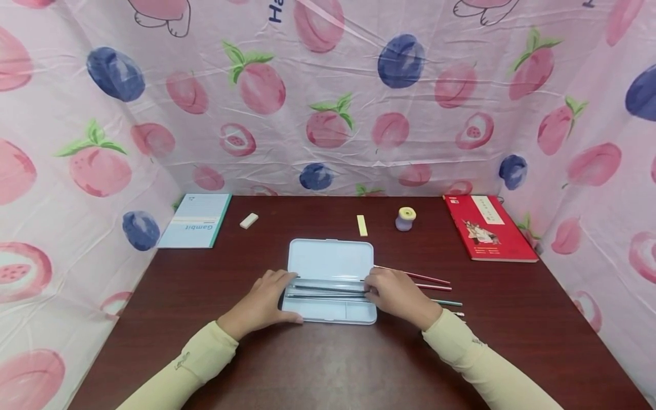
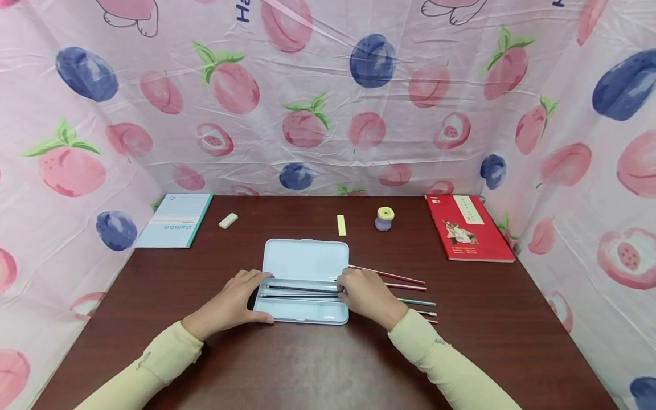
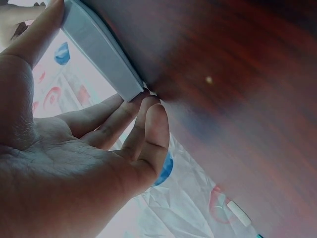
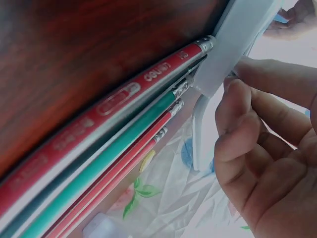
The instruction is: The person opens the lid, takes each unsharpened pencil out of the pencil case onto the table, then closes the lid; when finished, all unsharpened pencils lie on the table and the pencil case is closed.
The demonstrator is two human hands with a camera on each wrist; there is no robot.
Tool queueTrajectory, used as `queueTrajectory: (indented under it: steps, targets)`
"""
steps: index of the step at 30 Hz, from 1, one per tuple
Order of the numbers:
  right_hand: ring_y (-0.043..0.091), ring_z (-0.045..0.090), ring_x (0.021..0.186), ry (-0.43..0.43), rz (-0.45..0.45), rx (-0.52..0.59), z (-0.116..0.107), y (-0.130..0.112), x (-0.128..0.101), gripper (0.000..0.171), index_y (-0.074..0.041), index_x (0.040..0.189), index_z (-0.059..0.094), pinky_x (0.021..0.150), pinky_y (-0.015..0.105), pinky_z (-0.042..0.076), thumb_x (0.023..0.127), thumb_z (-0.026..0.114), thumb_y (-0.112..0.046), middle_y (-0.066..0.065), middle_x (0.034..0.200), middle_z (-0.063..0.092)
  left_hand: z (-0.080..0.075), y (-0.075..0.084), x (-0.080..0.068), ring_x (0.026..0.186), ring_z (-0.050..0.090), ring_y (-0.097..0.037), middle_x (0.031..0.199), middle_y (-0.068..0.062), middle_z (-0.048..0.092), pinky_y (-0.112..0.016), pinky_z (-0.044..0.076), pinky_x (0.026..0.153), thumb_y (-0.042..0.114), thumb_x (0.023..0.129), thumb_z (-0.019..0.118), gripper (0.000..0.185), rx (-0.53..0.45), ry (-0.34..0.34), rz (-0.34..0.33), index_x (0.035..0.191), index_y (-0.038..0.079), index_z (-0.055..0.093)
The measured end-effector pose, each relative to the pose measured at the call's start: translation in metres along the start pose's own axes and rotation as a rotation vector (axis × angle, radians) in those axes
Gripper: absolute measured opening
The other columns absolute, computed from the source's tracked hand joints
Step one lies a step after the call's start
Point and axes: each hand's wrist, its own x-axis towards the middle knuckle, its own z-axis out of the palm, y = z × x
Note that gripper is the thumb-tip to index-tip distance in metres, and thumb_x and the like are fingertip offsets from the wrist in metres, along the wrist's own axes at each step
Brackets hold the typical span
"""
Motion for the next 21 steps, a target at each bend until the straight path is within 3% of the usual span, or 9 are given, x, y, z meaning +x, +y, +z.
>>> queueTrajectory:
  steps: [21]
  targets:
    - [0.013, 0.072, 0.083, 0.091, 0.044, 0.026, -0.008, 0.014, -0.030, 0.023, -0.010, 0.101, 0.085, 0.078, 0.032, 0.064, 0.080, 0.093, -0.008, 0.001, 0.090, 0.077, 0.000, 0.000, 0.000, 0.129, 0.055, -0.031, 0.143, -0.013, 0.064, -0.058, 0.044, 0.114, 0.050, 0.074, 0.097, 0.098, -0.005, 0.009, 0.013, 0.151, 0.006, 0.055]
